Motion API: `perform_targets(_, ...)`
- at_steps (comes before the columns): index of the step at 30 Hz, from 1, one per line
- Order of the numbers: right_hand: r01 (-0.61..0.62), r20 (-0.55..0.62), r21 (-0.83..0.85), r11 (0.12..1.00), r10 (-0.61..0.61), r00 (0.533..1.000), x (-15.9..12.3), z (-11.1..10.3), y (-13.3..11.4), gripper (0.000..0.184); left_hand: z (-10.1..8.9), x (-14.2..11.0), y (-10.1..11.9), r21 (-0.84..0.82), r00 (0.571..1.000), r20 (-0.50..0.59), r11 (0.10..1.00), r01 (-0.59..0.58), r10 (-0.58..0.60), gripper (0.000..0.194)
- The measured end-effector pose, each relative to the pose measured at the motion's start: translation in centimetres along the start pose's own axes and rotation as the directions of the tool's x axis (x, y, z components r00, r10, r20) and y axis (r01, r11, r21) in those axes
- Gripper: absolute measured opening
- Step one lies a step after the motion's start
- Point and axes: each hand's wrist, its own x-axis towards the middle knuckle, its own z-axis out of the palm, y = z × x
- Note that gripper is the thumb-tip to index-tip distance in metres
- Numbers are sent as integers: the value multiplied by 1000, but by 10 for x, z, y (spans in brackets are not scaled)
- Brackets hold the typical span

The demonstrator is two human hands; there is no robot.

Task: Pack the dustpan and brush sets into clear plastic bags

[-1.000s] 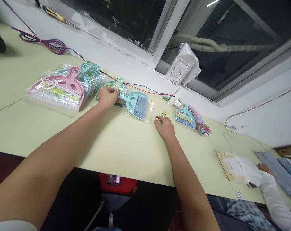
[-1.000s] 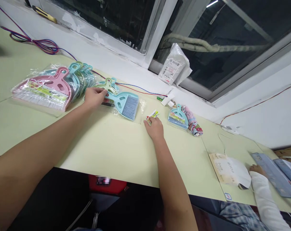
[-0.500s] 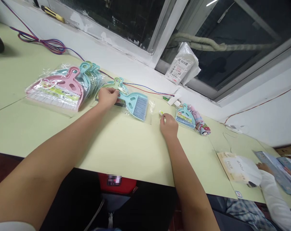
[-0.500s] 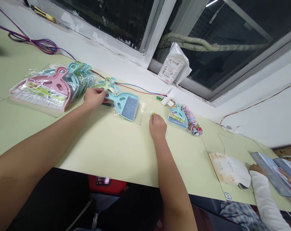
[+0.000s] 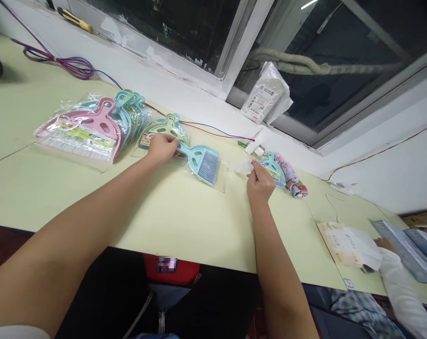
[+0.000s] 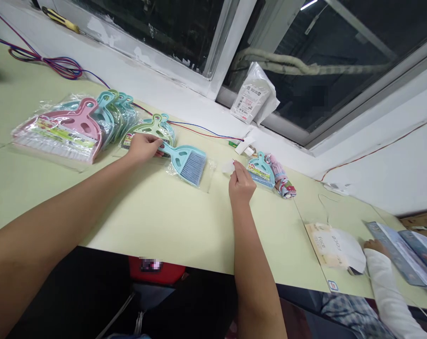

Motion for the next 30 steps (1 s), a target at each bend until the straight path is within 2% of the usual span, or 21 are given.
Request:
perform_targets(3, -62, -5, 91, 994, 63, 998, -1, 2, 1, 39, 2, 0, -3, -3, 1000, 19, 1000, 10, -10, 10)
perform_targets(6, -29, 21, 184, 983, 26, 999, -5, 9, -3, 37, 4, 1, -6, 17, 999, 36, 1000, 11, -12, 12)
perform_targets(10, 31, 188, 290, 956, -88, 978, -16, 25, -15, 30, 5, 3, -10, 30, 999, 48, 999, 16, -17, 15)
perform_targets(12, -35, 283, 324, 945, -61, 957, -21, 33, -21, 27, 5, 4, -11, 28, 999, 46, 999, 19, -20, 16)
perform_targets(14, -123, 328, 343, 931, 4, 945, -23, 39, -23, 25, 5, 5, -12, 31, 999, 46, 999, 20, -21, 17)
perform_targets(18, -233, 318, 427, 874, 96, 943, -20, 45, -20, 23, 6, 6, -12, 43, 999, 46, 999, 17, -19, 18)
perform_targets(23, -350, 357, 525, 776, 173, 918, -14, 47, -14, 30, 7, 4, -10, 50, 999, 38, 998, 26, -28, 17)
perform_targets(27, -357, 364, 522, 775, 177, 915, -15, 47, -15, 33, 5, 1, -7, 82, 998, 62, 996, 16, -21, 20)
perform_targets(30, -370, 381, 456, 809, 198, 903, -15, 47, -13, 35, 3, 0, -4, 156, 996, 86, 988, 14, -28, 22)
